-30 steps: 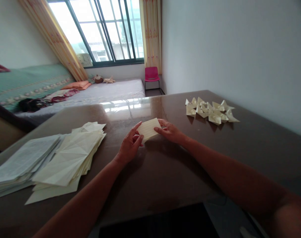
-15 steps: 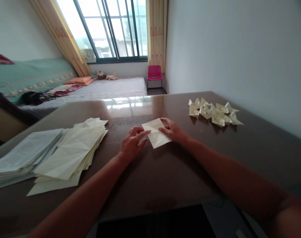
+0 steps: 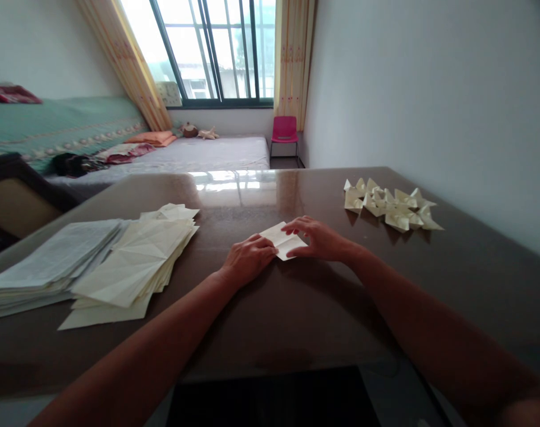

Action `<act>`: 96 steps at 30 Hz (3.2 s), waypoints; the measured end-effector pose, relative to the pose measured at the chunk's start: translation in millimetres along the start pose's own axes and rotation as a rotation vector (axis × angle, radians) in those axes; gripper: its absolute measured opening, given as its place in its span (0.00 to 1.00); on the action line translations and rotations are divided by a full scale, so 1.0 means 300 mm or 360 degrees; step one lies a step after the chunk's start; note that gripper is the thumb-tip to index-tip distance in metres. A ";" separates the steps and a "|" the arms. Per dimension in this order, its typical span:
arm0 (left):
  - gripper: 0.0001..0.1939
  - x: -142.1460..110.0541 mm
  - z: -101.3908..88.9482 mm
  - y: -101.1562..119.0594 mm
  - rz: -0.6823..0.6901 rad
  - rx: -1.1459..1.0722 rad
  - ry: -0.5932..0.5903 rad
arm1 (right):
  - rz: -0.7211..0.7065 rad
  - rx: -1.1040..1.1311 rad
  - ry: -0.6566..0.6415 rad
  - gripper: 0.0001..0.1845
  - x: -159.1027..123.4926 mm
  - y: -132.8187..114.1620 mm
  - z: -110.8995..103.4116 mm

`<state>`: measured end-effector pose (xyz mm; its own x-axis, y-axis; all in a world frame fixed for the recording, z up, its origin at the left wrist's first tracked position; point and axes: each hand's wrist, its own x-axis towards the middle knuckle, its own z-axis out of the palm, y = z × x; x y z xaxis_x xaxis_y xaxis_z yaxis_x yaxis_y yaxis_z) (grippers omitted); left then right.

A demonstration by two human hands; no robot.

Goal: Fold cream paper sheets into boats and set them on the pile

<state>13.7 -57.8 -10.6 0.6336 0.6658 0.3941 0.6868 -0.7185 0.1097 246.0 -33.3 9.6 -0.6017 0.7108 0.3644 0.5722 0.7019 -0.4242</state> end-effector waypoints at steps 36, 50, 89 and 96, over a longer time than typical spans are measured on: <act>0.17 -0.030 -0.079 0.011 0.0006 0.0089 -0.0297 | 0.0647 -0.0052 -0.0215 0.10 0.006 -0.020 0.077; 0.18 -0.031 -0.082 0.022 0.0023 0.0192 -0.0346 | 0.0538 -0.0169 -0.0093 0.05 -0.002 -0.035 0.069; 0.19 -0.002 -0.067 0.090 -0.0032 0.0467 -0.0515 | 0.0109 -0.1059 -0.0557 0.13 -0.068 -0.248 0.041; 0.19 -0.010 -0.054 0.074 -0.0021 0.0463 -0.0452 | 0.0398 -0.1089 -0.0679 0.10 -0.052 -0.277 -0.009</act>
<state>21.2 -79.1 5.4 0.6693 0.7329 0.1219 0.7418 -0.6498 -0.1661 209.4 -102.5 41.5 -0.4924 0.8671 -0.0759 0.8455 0.4972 0.1950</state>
